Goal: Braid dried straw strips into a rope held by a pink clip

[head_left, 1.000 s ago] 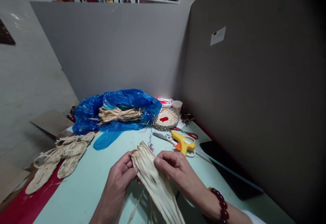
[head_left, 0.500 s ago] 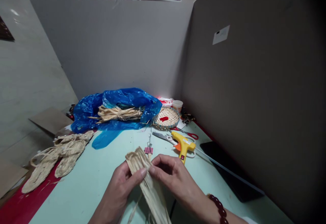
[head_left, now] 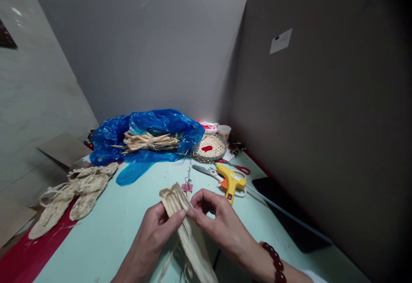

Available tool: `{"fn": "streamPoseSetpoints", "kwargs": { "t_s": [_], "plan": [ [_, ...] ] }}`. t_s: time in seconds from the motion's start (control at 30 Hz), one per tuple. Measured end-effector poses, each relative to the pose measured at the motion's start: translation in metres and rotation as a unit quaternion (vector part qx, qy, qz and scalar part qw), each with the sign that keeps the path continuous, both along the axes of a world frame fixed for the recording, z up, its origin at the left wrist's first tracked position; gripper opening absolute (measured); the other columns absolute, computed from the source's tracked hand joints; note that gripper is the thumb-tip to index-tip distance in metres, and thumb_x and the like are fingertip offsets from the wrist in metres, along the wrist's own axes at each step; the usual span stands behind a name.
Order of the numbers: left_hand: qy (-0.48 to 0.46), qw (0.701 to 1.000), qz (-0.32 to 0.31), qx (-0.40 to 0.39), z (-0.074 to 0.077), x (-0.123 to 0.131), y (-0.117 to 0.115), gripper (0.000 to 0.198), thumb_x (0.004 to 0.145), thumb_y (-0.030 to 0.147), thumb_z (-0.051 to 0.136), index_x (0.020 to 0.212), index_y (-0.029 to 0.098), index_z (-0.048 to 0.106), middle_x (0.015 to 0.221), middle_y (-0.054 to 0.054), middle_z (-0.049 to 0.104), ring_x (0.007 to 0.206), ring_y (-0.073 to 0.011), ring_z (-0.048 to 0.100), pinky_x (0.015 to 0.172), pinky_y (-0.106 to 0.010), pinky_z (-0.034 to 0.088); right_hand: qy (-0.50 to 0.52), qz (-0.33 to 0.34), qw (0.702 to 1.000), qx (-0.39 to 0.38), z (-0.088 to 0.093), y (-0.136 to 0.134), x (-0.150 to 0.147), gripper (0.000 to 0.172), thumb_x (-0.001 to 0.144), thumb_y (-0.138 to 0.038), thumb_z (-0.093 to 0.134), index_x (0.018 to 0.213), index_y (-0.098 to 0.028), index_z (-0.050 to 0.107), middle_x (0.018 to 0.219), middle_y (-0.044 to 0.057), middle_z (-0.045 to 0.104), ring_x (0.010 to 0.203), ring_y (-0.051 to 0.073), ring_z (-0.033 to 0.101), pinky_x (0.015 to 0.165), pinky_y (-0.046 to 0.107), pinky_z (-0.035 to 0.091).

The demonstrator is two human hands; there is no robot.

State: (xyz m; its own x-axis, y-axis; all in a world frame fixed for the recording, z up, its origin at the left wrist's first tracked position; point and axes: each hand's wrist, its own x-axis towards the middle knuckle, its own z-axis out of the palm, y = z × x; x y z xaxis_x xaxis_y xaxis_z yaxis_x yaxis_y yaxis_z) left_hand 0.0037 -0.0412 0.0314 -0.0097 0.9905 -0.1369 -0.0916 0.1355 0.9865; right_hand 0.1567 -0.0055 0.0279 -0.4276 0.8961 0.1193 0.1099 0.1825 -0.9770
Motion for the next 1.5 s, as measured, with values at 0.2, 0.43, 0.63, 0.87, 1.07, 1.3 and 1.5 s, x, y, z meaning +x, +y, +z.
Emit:
{"fn": "streamPoseSetpoints", "kwargs": {
  "t_s": [0.2, 0.43, 0.63, 0.87, 1.07, 1.3, 1.5],
  "plan": [
    [0.007, 1.000, -0.009, 0.009, -0.001, 0.000, 0.001, 0.038, 0.072, 0.042, 0.071, 0.096, 0.012, 0.073, 0.082, -0.006, 0.074, 0.083, -0.0262, 0.065, 0.071, -0.029, 0.049, 0.025, 0.021, 0.999, -0.024, 0.000, -0.001, 0.002, 0.017, 0.081, -0.030, 0.061, 0.077, -0.015, 0.055, 0.067, -0.003, 0.047, 0.064, 0.011, 0.041, 0.059, 0.023, 0.032],
    [0.052, 0.999, -0.002, 0.005, -0.009, -0.006, 0.005, 0.036, 0.073, 0.042, 0.069, 0.090, 0.010, 0.071, 0.074, -0.004, 0.068, 0.069, -0.0200, 0.059, 0.062, -0.027, 0.046, 0.047, 0.051, 0.996, -0.058, -0.003, -0.001, 0.002, 0.025, 0.079, -0.036, 0.068, 0.083, -0.015, 0.055, 0.071, -0.002, 0.050, 0.066, 0.011, 0.042, 0.059, 0.022, 0.032],
    [0.126, 0.991, 0.001, 0.035, -0.006, -0.004, 0.005, 0.029, 0.074, 0.041, 0.066, 0.079, 0.012, 0.068, 0.067, -0.001, 0.064, 0.065, -0.0176, 0.055, 0.057, -0.023, 0.043, 0.023, 0.041, 0.998, -0.036, 0.001, -0.001, 0.004, 0.029, 0.079, -0.040, 0.068, 0.075, -0.015, 0.054, 0.066, -0.003, 0.045, 0.063, 0.010, 0.039, 0.057, 0.023, 0.030],
    [0.154, 0.986, -0.009, 0.060, -0.003, 0.000, 0.001, 0.021, 0.074, 0.036, 0.067, 0.073, 0.015, 0.067, 0.064, 0.001, 0.059, 0.064, -0.0171, 0.053, 0.056, -0.022, 0.040, 0.074, 0.068, 0.984, -0.145, 0.002, 0.003, 0.006, 0.033, 0.069, -0.039, 0.076, 0.072, -0.013, 0.055, 0.060, -0.005, 0.043, 0.058, 0.008, 0.032, 0.054, 0.022, 0.022],
    [0.124, 0.991, -0.017, 0.049, -0.001, 0.002, -0.002, 0.026, 0.076, 0.036, 0.064, 0.083, 0.012, 0.070, 0.069, -0.001, 0.060, 0.069, -0.0188, 0.052, 0.059, -0.024, 0.043, 0.133, 0.082, 0.966, -0.208, -0.003, 0.004, 0.004, 0.030, 0.067, -0.034, 0.077, 0.072, -0.012, 0.058, 0.061, -0.003, 0.050, 0.058, 0.008, 0.037, 0.056, 0.021, 0.025],
    [0.139, 0.989, 0.007, 0.054, 0.000, 0.002, 0.000, 0.024, 0.077, 0.035, 0.062, 0.082, 0.013, 0.071, 0.066, 0.000, 0.059, 0.066, -0.0180, 0.051, 0.057, -0.024, 0.040, 0.166, 0.102, 0.958, -0.210, -0.004, 0.004, 0.003, 0.027, 0.069, -0.032, 0.077, 0.077, -0.012, 0.061, 0.069, -0.001, 0.052, 0.064, 0.009, 0.043, 0.064, 0.021, 0.032],
    [0.120, 0.989, 0.047, 0.066, -0.002, 0.001, 0.003, 0.023, 0.070, 0.036, 0.067, 0.069, 0.013, 0.069, 0.061, 0.000, 0.059, 0.060, -0.0162, 0.048, 0.055, -0.024, 0.037, 0.177, 0.112, 0.955, -0.210, -0.004, 0.008, 0.001, 0.032, 0.065, -0.034, 0.081, 0.079, -0.013, 0.061, 0.074, 0.000, 0.057, 0.068, 0.010, 0.047, 0.065, 0.021, 0.034]
  ]
}}
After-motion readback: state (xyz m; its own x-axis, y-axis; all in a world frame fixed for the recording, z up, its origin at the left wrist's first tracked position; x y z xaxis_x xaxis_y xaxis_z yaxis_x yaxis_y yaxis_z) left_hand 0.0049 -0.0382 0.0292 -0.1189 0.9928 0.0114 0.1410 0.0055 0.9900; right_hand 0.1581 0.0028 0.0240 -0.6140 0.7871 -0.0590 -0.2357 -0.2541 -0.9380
